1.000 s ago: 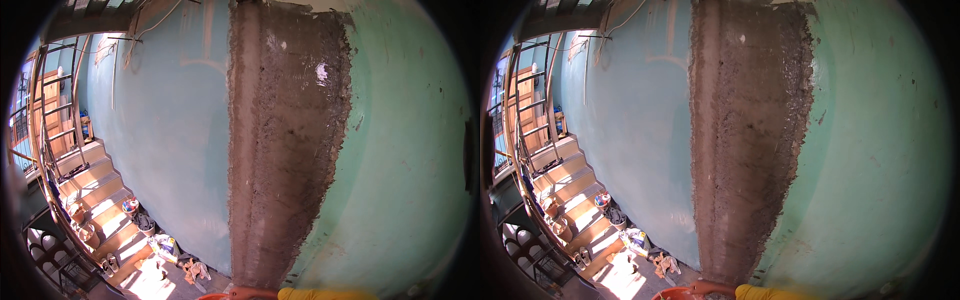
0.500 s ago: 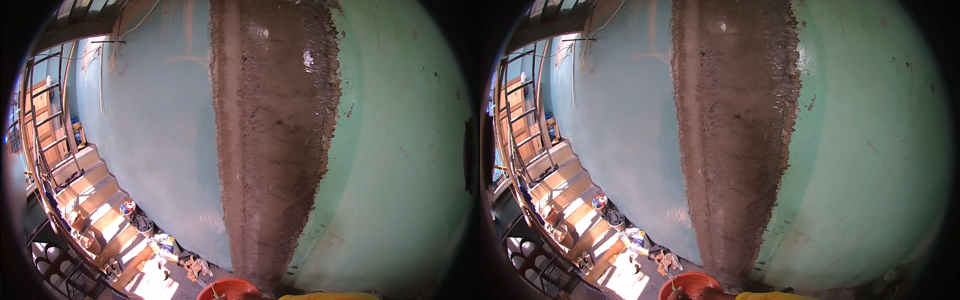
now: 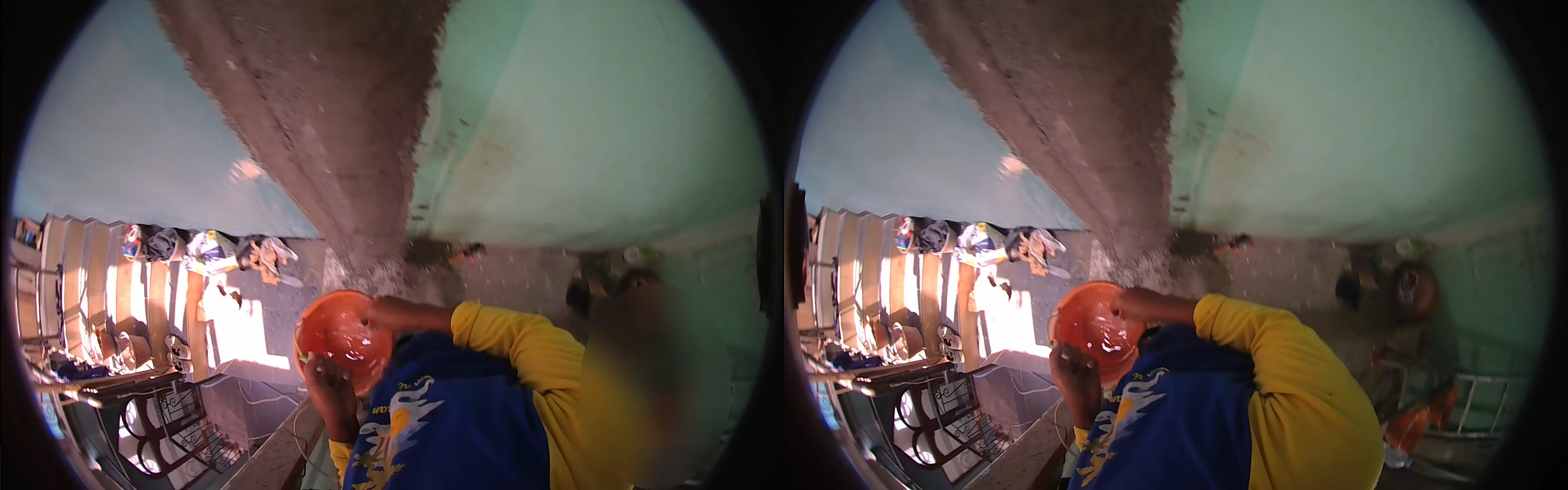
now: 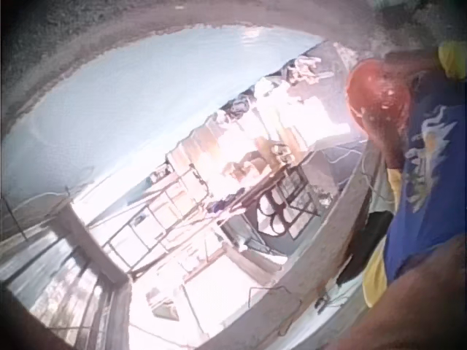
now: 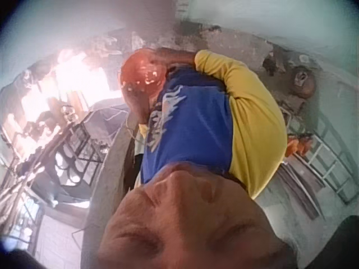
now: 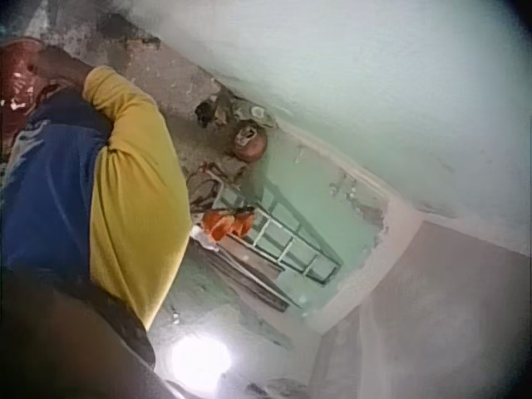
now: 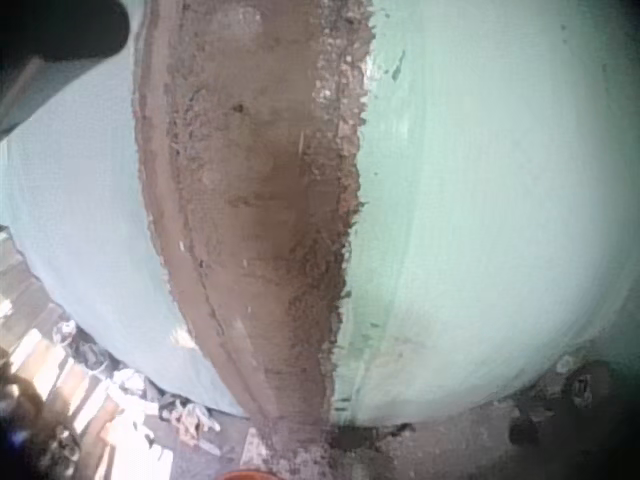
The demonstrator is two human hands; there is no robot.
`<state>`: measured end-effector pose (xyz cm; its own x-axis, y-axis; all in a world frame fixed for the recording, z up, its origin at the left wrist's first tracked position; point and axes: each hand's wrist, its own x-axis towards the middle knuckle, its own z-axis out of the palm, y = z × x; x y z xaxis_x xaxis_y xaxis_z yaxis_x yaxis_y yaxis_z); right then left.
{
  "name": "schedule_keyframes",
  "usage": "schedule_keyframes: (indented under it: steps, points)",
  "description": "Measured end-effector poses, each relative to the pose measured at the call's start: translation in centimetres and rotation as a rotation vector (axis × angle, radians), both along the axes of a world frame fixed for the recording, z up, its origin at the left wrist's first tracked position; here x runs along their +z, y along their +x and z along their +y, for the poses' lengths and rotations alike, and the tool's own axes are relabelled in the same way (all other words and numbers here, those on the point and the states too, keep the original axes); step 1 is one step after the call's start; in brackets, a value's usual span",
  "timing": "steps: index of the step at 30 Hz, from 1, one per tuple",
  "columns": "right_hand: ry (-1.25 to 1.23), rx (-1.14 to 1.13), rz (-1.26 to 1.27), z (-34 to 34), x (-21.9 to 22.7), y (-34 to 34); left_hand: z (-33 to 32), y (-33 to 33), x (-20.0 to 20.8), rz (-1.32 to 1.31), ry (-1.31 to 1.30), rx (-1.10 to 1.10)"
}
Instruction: The person pours water from a plastic cup onto a vertical strip of wet plaster on a wall, then smooths the surface with a trowel. The person repeatedly scoops water from an orange bucket and applies it to the plaster, then smooths the area. Later, the person transfers water between buckets and pours water from a bottle into a bucket.
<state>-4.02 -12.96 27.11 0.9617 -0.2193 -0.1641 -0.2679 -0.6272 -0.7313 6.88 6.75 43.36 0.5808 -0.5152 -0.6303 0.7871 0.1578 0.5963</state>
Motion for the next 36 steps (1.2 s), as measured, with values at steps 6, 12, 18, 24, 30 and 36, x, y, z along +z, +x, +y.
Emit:
schedule_keyframes:
  steps: [6, 12, 18, 24, 30, 36]
  points:
    - [0.008, -0.597, 0.190, -2.9, -4.1, -15.5, 0.5, -0.4, -1.9, 0.034, 0.190, -0.001]
    - [-0.235, -1.259, 0.462, 5.2, -11.3, -41.4, -0.9, -0.5, -5.4, -0.121, 0.177, -0.355]
    - [0.182, -2.020, 0.378, 8.9, -5.1, -44.6, -7.0, -2.8, -8.7, -0.159, 0.346, -0.508]
    - [0.192, -2.283, 0.256, 16.5, -6.6, -46.3, -14.5, -7.0, -10.1, -0.201, 0.307, -0.880]
    - [0.241, -2.664, 0.210, 21.6, -9.2, -49.6, -21.7, -10.8, -10.4, -0.255, 0.298, -1.164]
    - [-0.012, -3.207, 0.360, 31.6, -7.0, -51.1, -28.2, -16.1, -10.8, -0.294, 0.287, -1.399]
